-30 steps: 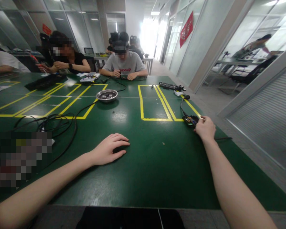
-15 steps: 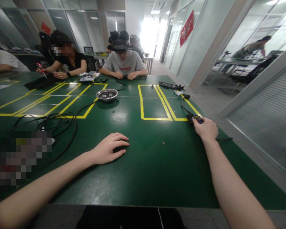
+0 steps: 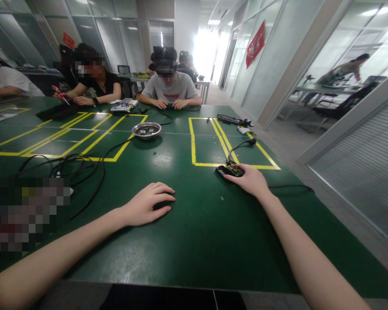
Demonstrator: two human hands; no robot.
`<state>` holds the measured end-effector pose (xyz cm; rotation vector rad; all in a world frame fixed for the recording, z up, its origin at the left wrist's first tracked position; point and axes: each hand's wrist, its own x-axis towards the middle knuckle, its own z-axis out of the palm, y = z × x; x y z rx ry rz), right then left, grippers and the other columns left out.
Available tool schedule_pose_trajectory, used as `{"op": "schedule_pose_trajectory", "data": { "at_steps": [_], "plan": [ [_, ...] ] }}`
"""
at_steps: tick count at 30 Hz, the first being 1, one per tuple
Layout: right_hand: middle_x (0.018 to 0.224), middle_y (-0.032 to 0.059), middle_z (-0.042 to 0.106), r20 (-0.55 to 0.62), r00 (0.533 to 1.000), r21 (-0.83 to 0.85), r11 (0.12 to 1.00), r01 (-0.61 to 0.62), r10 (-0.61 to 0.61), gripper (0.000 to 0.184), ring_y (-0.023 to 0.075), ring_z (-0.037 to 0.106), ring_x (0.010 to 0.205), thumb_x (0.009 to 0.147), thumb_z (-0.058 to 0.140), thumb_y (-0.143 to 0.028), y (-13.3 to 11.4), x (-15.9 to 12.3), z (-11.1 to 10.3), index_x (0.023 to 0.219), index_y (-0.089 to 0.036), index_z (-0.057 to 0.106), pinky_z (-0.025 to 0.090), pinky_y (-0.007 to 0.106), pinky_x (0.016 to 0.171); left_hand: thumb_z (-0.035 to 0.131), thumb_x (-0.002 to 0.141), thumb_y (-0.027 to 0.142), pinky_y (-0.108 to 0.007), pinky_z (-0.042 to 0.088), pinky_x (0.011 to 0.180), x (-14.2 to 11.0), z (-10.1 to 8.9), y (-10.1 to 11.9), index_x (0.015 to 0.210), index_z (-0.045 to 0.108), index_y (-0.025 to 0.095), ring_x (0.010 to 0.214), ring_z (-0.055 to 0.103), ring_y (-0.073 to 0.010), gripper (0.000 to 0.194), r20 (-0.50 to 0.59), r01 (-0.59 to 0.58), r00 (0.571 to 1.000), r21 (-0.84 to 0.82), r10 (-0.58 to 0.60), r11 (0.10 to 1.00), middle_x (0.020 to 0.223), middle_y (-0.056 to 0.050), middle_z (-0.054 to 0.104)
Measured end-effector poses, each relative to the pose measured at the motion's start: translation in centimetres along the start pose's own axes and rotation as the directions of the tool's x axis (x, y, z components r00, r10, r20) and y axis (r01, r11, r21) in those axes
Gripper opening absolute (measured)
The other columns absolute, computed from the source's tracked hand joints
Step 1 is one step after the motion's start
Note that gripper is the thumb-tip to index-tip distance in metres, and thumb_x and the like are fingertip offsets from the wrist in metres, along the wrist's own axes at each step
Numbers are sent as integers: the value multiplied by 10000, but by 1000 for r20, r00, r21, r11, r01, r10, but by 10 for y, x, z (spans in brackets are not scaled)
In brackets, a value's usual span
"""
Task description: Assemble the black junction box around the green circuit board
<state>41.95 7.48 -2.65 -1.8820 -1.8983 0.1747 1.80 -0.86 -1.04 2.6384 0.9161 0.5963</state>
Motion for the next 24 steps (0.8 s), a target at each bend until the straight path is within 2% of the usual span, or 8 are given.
{"op": "schedule_pose_trajectory", "data": {
  "at_steps": [3,5,8,9,11,13,17,24],
  "plan": [
    [1182,130,737,145,960,133,966,221,-239,623,347,703,1077,731,794,-619,-50,-20,3,1191,-202,745,575,485,933,627,990,303,-447,494,1041,0,0,1,1237,690,233,1201,640,-259,264,-17,10,1000,-9,-10,1000,1279,-88,710],
    [1124,95,733,246,852,262,878,401,-463,601,298,716,1008,733,826,-573,-82,-37,5,1204,-209,743,580,440,907,641,980,344,-452,487,1060,1,0,2,1335,633,224,1229,623,-267,374,-61,0,998,-12,-1,1000,1335,-114,677],
    [1061,58,714,331,635,441,710,550,-698,594,230,713,932,717,884,-516,-119,-63,11,1208,-211,746,570,340,849,707,919,489,-446,493,1034,1,-3,4,1321,628,200,1200,621,-288,502,-102,-57,993,-9,56,998,1319,-146,660],
    [1070,51,709,337,583,471,669,575,-739,594,215,712,918,713,894,-504,-127,-69,12,1213,-220,744,565,318,828,725,893,532,-423,506,987,0,-4,5,1227,668,196,1121,643,-277,478,-79,-92,993,-12,91,996,1220,-131,690],
    [1066,42,703,329,530,495,621,608,-781,587,197,709,891,710,900,-493,-136,-78,15,1213,-233,741,557,296,802,722,880,566,-365,519,870,0,-6,6,1022,702,190,947,661,-236,403,3,-149,989,-15,149,989,1002,-87,704],
    [1067,43,695,325,520,483,612,627,-790,584,195,707,877,717,895,-481,-138,-81,15,1221,-235,732,556,293,785,678,915,540,-316,509,763,-1,-7,8,949,694,184,849,650,-202,358,50,-149,988,-9,149,989,913,-65,684],
    [1107,47,679,333,546,437,639,633,-769,563,199,711,886,738,877,-467,-134,-78,11,1231,-244,720,567,303,797,585,974,445,-262,459,637,-3,-9,10,1015,694,194,740,651,-156,276,101,-88,991,25,85,996,895,-41,684],
    [1201,97,640,201,578,451,598,663,-791,581,228,706,981,769,856,-470,-128,-79,19,1266,-211,702,584,342,864,688,905,481,-252,451,619,0,-9,6,1018,671,198,754,700,-177,305,98,25,994,138,-39,990,872,-21,726]
  ]
}}
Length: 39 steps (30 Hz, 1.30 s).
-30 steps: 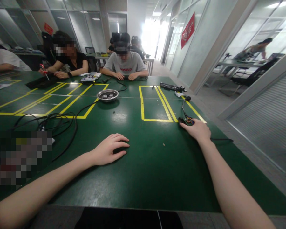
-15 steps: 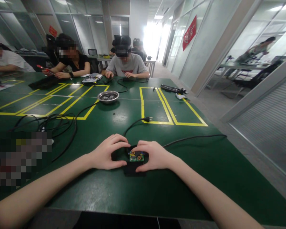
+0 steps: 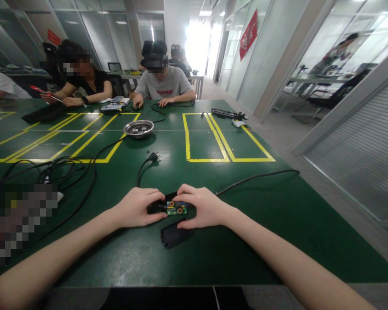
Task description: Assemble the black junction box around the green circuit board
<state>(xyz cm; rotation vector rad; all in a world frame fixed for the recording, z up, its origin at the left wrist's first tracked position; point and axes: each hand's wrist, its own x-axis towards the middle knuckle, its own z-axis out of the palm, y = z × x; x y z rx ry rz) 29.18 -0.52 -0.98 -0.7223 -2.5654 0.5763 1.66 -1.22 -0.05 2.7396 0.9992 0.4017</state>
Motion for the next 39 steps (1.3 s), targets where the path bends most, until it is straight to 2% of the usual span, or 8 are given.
{"op": "schedule_pose_trajectory", "data": {
  "at_steps": [3,12,17,22,27,29,34,39],
  "plan": [
    [1220,104,629,-35,999,-7,1000,22,-22,530,223,700,994,784,844,-421,1,-1,4,1250,-210,707,582,348,884,662,919,397,-255,473,641,0,-2,0,1089,674,200,797,715,-186,261,22,20,1000,32,-21,999,905,-21,728],
    [1261,110,643,-12,1000,44,999,16,-16,431,224,707,1030,820,812,-335,-4,2,3,1214,-205,696,580,353,908,642,889,281,-288,550,706,3,-3,6,1363,612,203,869,727,-221,481,38,122,991,170,-130,978,996,-47,702],
    [1287,95,658,-20,999,30,999,-33,34,356,217,720,1030,840,781,-314,-7,4,3,1177,-233,701,586,355,919,619,895,282,-270,543,679,1,-3,2,1305,652,213,815,724,-195,417,43,35,998,88,-39,995,965,-35,709],
    [1220,78,696,-56,996,-16,998,-67,66,326,216,736,994,853,754,-321,-9,5,5,1166,-241,715,597,335,867,598,953,400,-245,518,662,-3,-2,-2,1325,631,221,758,710,-165,414,-68,-16,998,-24,14,1000,952,-31,731],
    [1250,87,691,-84,991,-77,991,-112,105,376,222,746,960,865,746,-369,-7,5,5,1213,-232,711,602,347,840,573,1000,365,-227,464,622,-3,0,-3,1101,694,207,698,685,-137,223,-87,-47,995,-43,43,998,874,-19,722],
    [1250,88,691,-80,992,-95,989,-109,102,383,224,745,967,867,744,-375,-6,5,5,1220,-231,706,600,348,844,549,1015,350,-226,458,614,-3,1,-4,1051,703,207,685,675,-133,214,-60,-42,997,-34,40,999,850,-15,709],
    [1202,91,705,-79,994,-131,988,-85,75,383,249,725,1036,855,748,-356,-2,3,3,1213,-231,689,599,370,867,506,1038,353,-232,501,672,-1,3,-5,1097,714,220,772,700,-157,254,-21,18,1000,-3,-19,1000,905,-27,719],
    [1255,134,677,-99,991,-134,985,-106,93,585,303,659,1146,823,779,-376,-1,5,2,1357,-213,604,580,482,968,537,1032,347,-243,513,686,0,5,-5,1097,712,224,787,712,-170,224,-41,70,997,30,-68,997,926,-29,731]
  ]
}}
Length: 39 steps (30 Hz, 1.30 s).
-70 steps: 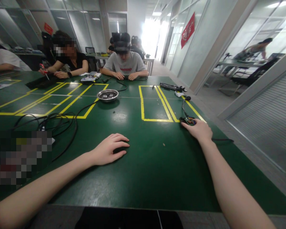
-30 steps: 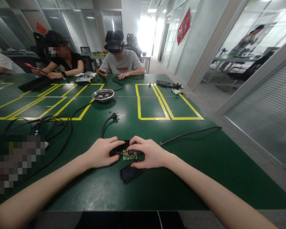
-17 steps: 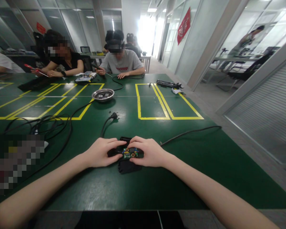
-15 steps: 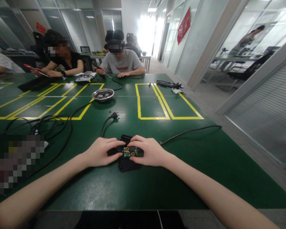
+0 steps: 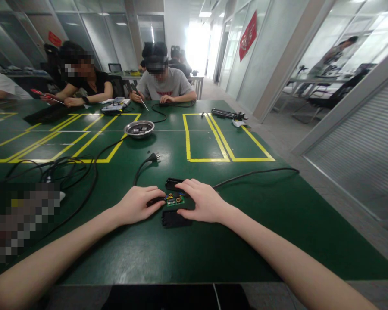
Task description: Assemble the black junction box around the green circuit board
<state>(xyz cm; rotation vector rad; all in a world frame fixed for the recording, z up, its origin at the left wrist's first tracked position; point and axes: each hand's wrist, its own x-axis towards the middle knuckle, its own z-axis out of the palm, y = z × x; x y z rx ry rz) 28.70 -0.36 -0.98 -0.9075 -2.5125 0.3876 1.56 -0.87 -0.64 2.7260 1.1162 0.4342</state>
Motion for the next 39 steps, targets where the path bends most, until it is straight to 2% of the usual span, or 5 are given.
{"op": "schedule_pose_trajectory", "data": {
  "at_steps": [9,17,26,30,39],
  "plan": [
    [1247,121,647,-23,1000,4,1000,-20,20,485,303,615,1122,831,776,-322,-5,4,6,1285,-226,634,581,514,967,570,1027,343,-263,531,687,2,1,0,1104,717,219,834,743,-195,207,-10,27,1000,54,-27,998,977,-36,761],
    [1200,108,681,-110,986,19,992,-121,123,527,292,649,1072,797,833,-406,-3,4,11,1266,-224,677,617,479,899,585,1014,346,-262,540,702,2,3,0,1169,717,233,850,742,-197,233,-23,70,997,40,-69,997,1008,-41,766],
    [1196,93,690,-127,981,5,989,-150,149,413,284,656,1085,775,846,-362,-1,3,12,1145,-226,723,625,455,880,589,1020,392,-257,539,733,3,2,0,1207,710,236,868,738,-190,272,7,101,995,51,-102,994,1033,-40,758],
    [1191,94,686,-120,982,4,989,-150,149,415,287,651,1086,782,836,-362,-3,3,10,1161,-235,725,626,464,882,598,1021,471,-246,532,734,3,3,-3,1223,706,237,894,740,-190,327,11,72,997,42,-73,996,1026,-39,751],
    [1193,97,683,-97,985,9,990,-140,140,459,286,651,1084,792,835,-377,-6,2,9,1214,-233,725,625,467,898,679,971,524,-228,491,687,5,5,-5,1204,726,240,881,745,-186,370,-3,81,997,56,-81,995,999,-24,754]
  ]
}}
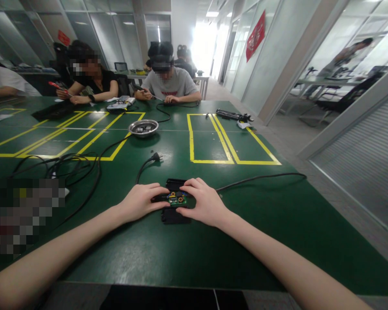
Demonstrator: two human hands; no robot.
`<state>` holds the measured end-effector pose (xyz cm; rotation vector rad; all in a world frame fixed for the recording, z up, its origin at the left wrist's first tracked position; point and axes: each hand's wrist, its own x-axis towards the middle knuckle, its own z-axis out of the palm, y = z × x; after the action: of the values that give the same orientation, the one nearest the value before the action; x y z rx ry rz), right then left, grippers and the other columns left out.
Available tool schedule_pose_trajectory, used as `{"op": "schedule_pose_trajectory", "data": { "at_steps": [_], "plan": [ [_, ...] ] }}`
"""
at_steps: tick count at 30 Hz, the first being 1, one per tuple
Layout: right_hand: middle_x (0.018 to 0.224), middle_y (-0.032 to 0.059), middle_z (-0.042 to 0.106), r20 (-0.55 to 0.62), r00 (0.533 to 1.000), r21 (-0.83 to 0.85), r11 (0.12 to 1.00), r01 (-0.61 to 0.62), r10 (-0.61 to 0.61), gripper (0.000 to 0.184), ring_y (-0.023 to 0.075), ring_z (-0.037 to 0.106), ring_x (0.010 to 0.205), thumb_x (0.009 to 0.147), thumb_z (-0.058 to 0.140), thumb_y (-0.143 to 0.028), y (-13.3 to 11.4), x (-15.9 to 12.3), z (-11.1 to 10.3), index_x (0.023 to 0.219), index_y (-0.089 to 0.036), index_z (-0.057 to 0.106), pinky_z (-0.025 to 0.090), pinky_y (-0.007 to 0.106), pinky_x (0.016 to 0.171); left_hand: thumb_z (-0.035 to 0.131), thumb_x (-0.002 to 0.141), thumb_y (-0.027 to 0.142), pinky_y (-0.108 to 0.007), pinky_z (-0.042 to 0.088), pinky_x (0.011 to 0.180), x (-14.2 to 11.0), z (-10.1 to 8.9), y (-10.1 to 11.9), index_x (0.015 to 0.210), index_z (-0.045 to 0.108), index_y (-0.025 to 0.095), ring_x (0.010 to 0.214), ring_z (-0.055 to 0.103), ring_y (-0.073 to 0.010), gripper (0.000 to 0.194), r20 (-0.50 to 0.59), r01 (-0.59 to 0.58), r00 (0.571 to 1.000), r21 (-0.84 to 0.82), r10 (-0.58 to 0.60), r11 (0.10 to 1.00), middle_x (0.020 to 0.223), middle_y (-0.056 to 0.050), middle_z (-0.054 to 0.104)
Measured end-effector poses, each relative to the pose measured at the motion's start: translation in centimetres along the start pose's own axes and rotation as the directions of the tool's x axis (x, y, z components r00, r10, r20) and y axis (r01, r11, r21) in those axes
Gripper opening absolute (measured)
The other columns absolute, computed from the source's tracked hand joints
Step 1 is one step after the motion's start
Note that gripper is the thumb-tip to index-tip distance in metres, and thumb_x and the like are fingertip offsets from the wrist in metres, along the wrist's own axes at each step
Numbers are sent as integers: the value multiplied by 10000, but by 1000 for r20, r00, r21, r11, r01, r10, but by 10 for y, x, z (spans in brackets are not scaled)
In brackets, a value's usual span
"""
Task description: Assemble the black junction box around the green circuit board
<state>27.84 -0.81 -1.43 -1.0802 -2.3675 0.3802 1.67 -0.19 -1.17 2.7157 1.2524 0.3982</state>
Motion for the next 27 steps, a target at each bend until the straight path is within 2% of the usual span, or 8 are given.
{"op": "schedule_pose_trajectory", "data": {
  "at_steps": [4,11,17,24,27],
  "plan": [
    [1211,101,677,-4,1000,15,1000,9,-9,478,292,648,1099,800,825,-392,2,0,1,1242,-248,716,626,480,904,677,978,496,-235,479,659,0,-3,4,1194,746,244,845,742,-186,340,-1,26,1000,8,-26,1000,959,-21,752],
    [1321,118,623,-11,1000,91,996,22,-21,585,311,635,1224,784,850,-437,7,-2,-2,1309,-252,670,570,502,1034,647,995,469,-245,492,665,-1,-4,7,1211,749,239,837,736,-188,332,-9,44,999,21,-43,999,948,-29,747],
    [1352,116,604,30,999,106,994,28,-32,669,306,653,1211,766,850,-448,7,-5,-3,1372,-267,635,580,482,1020,631,1006,463,-244,499,670,0,-4,8,1233,746,248,819,730,-185,333,12,54,998,26,-55,998,932,-30,738],
    [1269,131,664,20,998,98,993,59,-62,526,300,649,1129,791,817,-367,9,-2,-1,1274,-203,691,578,512,1008,625,1005,472,-251,512,683,0,-4,8,1237,748,246,829,730,-189,347,18,66,998,25,-67,997,939,-33,736],
    [1251,132,666,7,998,101,993,63,-64,531,306,633,1130,776,829,-368,12,0,-1,1261,-199,692,565,532,1014,618,1005,473,-249,518,693,0,-4,8,1234,748,251,823,725,-184,344,11,69,998,18,-69,997,933,-32,730]
  ]
}}
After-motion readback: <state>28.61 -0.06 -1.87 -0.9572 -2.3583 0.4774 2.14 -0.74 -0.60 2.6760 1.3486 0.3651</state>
